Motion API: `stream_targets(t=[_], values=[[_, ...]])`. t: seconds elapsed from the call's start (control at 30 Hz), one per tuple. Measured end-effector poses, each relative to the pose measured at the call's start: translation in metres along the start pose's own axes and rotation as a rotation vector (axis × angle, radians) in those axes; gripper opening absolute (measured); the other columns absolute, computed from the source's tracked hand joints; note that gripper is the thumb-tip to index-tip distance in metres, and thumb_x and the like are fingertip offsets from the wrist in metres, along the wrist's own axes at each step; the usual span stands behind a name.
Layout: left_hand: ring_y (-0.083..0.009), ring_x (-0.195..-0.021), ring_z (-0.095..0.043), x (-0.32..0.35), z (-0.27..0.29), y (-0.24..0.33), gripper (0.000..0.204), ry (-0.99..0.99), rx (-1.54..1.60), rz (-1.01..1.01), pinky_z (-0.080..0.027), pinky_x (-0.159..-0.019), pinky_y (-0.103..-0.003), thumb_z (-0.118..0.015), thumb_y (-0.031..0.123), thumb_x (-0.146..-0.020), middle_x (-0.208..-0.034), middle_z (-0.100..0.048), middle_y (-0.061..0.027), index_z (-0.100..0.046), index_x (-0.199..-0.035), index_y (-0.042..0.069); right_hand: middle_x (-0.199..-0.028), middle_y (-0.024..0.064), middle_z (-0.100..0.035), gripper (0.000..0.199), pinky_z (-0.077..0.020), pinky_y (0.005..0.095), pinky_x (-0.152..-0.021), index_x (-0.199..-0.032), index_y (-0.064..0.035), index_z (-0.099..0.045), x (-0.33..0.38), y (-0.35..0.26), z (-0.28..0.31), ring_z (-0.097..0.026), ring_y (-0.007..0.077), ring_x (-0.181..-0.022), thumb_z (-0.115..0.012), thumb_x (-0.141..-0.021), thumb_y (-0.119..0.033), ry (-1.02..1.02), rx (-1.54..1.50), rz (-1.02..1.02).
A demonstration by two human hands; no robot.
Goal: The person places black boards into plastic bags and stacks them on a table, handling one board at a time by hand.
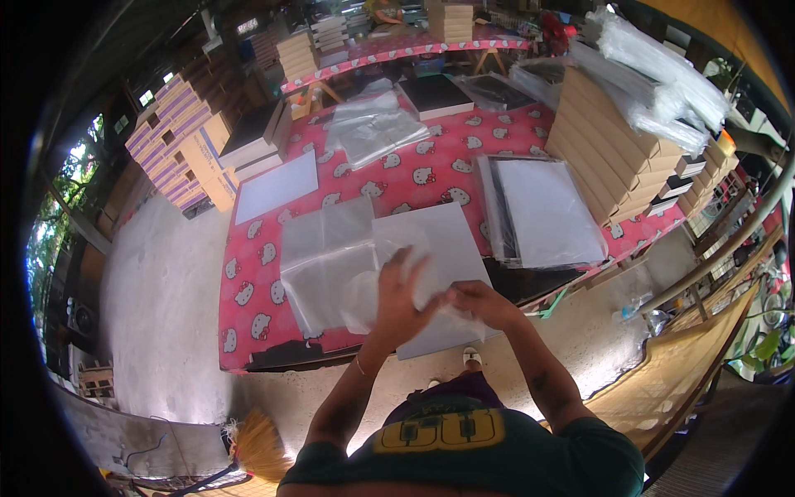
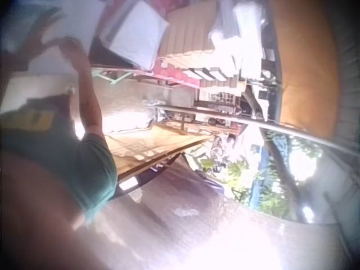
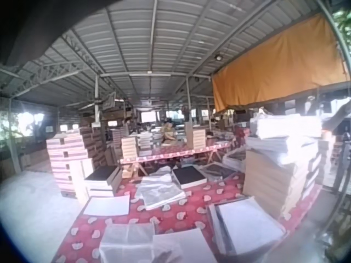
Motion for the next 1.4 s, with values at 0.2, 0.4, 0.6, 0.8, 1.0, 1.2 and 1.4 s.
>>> stream_targets(t=[0.2, 0.4, 0.6, 0.8, 1.0, 1.2, 1.4], values=[[-0.026, -0.058, -0.058, -0.004, -0.015, -0.029, 0.022, -0.324, 0.363, 0.188, -0.044, -0.082, -0.045, -0.06, 0.02, -0.091, -0.06, -0.055, -0.0099, -0.054, -0.078, 0.003, -0.097, 0.0051, -0.064, 0.034, -0.0489, 0.0283, -0.077, -0.114, -0.0033, -0.059, 0.004, -0.022, 0.07, -0.061, 0.0138, -0.088, -0.058, -0.092, -0.03, 0.276, -0.481, 0.243], [-0.0287, -0.039, -0.042, -0.015, -0.005, -0.039, 0.026, 0.079, 0.265, 0.252, -0.033, -0.041, -0.034, -0.059, 0.016, -0.092, -0.048, -0.041, -0.0127, -0.047, -0.074, 0.002, -0.139, 0.014, -0.043, 0.07, -0.0354, 0.0429, -0.103, -0.143, -0.0026, -0.03, 0.015, 0.006, 0.003, -0.044, 0.0252, -0.124, -0.061, -0.091, -0.036, 0.025, -0.651, 0.09], [-0.0278, -0.041, -0.038, -0.02, -0.009, -0.051, 0.027, 0.093, 0.327, 0.339, -0.034, -0.042, -0.034, -0.06, 0.017, -0.091, -0.049, -0.042, -0.0139, -0.047, -0.074, 0.002, -0.115, 0.0066, -0.056, 0.042, -0.0419, 0.0392, -0.094, -0.124, -0.0069, -0.049, -0.005, 0.031, -0.004, -0.054, 0.018, -0.105, -0.061, -0.091, -0.031, 0.305, -0.802, -0.004], [-0.0277, -0.043, -0.041, -0.025, -0.003, -0.059, 0.026, 0.115, 0.229, 0.317, -0.036, -0.044, -0.034, -0.061, 0.019, -0.091, -0.052, -0.044, -0.0146, -0.049, -0.076, 0.001, -0.097, 0.0009, -0.063, 0.027, -0.0463, 0.0314, -0.082, -0.112, -0.0064, -0.059, -0.017, 0.028, -0.027, -0.059, 0.0133, -0.087, -0.063, -0.09, -0.022, 0.244, -0.738, -0.019], [-0.0264, -0.067, -0.059, -0.021, 0.034, -0.084, 0.022, 0.483, 0.022, 0.11, -0.045, -0.056, -0.035, -0.064, 0.02, -0.088, -0.083, -0.061, -0.0149, -0.058, -0.095, 0.0, -0.094, 0.0017, -0.066, 0.019, -0.0482, 0.026, -0.074, -0.104, -0.0042, -0.066, -0.013, 0.037, -0.016, -0.061, 0.0113, -0.081, -0.064, -0.09, -0.018, 0.277, -0.558, -0.027], [-0.0259, -0.069, -0.061, 0.017, -0.01, -0.027, 0.016, -0.033, 0.481, 0.313, -0.047, -0.061, -0.035, -0.067, 0.012, -0.085, -0.082, -0.062, -0.0139, -0.061, -0.094, -0.001, -0.094, 0.0042, -0.067, 0.017, -0.0512, 0.0269, -0.079, -0.102, -0.0026, -0.064, -0.006, -0.002, -0.041, -0.063, 0.0111, -0.088, -0.063, -0.091, -0.015, 0.208, -0.606, 0.122], [-0.0246, -0.067, -0.062, 0.024, 0.011, -0.07, 0.009, 0.108, 0.228, 0.407, -0.047, -0.061, -0.035, -0.063, 0.007, -0.086, -0.076, -0.063, -0.0148, -0.059, -0.083, -0.001, -0.1, 0.0052, -0.067, 0.008, -0.0499, 0.0276, -0.085, -0.098, -0.0037, -0.062, 0.008, -0.004, -0.025, -0.062, 0.0109, -0.092, -0.059, -0.091, -0.005, 0.14, -0.757, 0.272]])
Point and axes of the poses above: each hand's wrist, its own x-axis away from the middle knuckle, its own z-axis out of the back of the hand, y = z × x, the point moved 6 cm from there along -x, towards the middle knuckle
